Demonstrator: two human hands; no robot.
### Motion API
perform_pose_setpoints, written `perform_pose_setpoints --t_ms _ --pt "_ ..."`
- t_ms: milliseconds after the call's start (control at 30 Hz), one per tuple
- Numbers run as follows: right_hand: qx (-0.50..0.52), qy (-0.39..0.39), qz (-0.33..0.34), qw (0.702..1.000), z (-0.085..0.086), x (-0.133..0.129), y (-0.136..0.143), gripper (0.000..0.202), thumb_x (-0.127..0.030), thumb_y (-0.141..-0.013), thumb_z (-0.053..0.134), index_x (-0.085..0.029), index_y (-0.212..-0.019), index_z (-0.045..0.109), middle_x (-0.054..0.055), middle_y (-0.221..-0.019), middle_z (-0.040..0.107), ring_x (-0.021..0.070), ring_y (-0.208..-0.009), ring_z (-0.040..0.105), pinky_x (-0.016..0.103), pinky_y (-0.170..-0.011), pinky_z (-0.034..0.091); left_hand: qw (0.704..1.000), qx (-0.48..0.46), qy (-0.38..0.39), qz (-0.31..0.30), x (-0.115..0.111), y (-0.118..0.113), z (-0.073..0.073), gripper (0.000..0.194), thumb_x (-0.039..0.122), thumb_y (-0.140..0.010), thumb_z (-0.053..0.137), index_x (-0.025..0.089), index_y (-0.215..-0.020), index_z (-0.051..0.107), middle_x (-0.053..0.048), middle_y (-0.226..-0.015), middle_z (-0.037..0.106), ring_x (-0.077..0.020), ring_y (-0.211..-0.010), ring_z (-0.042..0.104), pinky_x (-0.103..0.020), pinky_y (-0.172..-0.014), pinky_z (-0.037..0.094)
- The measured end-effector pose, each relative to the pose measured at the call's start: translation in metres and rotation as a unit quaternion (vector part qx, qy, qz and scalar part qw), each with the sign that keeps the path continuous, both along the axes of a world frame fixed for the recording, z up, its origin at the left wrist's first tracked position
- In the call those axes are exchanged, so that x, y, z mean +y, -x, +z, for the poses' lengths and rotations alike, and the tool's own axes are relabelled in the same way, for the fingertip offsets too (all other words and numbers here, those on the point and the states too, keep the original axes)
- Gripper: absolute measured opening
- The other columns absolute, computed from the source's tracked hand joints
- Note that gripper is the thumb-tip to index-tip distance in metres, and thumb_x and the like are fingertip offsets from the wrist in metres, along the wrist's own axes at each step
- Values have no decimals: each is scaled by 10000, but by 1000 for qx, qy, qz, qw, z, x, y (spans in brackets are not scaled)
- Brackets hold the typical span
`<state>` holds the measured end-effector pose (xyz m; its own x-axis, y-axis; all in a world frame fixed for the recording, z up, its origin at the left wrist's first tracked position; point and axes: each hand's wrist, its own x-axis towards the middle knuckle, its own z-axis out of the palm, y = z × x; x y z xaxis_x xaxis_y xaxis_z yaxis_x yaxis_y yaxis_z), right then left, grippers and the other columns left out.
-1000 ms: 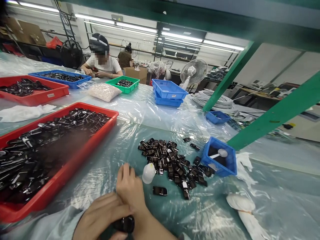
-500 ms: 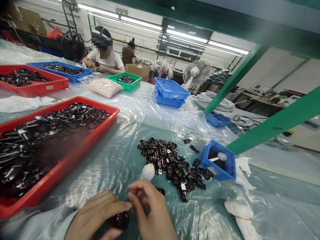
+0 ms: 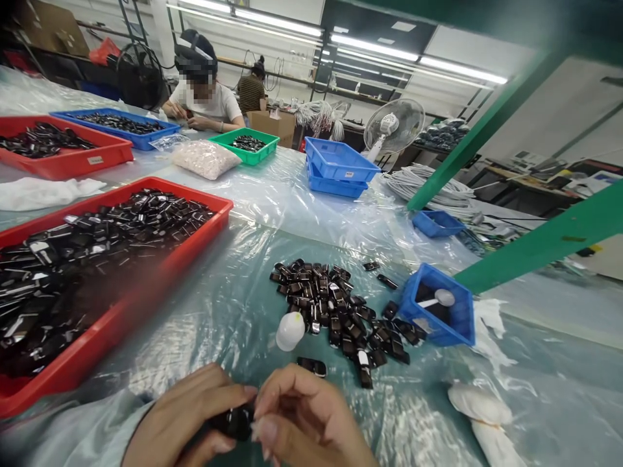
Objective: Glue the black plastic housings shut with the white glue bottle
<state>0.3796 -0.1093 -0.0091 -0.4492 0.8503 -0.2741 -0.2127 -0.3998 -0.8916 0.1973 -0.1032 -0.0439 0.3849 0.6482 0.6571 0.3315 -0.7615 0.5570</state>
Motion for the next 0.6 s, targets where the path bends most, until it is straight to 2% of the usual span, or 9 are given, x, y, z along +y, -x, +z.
perform_pose_setpoints --t_ms 233,400,467,533,567,600 --pt "25 37 2 999 -7 0 1 258 -354 -734 752 -186 -806 569 -34 -721 562 52 -599 545 160 -549 430 999 19 -31 1 0 3 0 313 348 -988 304 136 -1042 528 -46 -659 653 -136 -561 580 -208 -513 453" --pt "2 58 19 998 -15 3 2 287 -355 -730 753 -172 -796 543 -38 -654 548 50 -562 548 113 -452 410 998 12 -62 17 2 -3 -4 293 305 -992 321 134 -1052 551 -47 -689 657 -136 -568 569 -218 -509 439" --pt "-6 51 11 999 -14 4 4 301 -361 -703 772 -170 -776 551 -44 -651 537 42 -542 542 100 -428 400 996 17 -77 28 -1 -5 1 276 292 -991 334 136 -1045 555 -33 -680 650 -129 -549 553 -220 -498 424" --pt "8 38 7 999 -11 3 6 364 -397 -620 820 -174 -732 556 -52 -641 533 29 -503 511 97 -411 386 992 59 -111 28 -4 -1 12 222 265 -982 379 143 -1046 552 -14 -672 643 -126 -536 536 -229 -509 419" --pt "13 23 2 1000 -10 2 5 385 -410 -577 840 -177 -707 562 -55 -634 530 24 -483 487 98 -398 372 987 87 -128 44 -4 5 19 205 245 -980 388 146 -1061 549 -12 -691 644 -127 -551 534 -235 -532 421" --pt "10 -3 -9 1000 -9 2 4 392 -424 -549 849 -181 -683 572 -57 -619 522 22 -466 463 101 -389 361 980 106 -144 85 -3 13 26 204 226 -979 389 149 -1082 546 -18 -727 644 -133 -584 540 -243 -569 425"
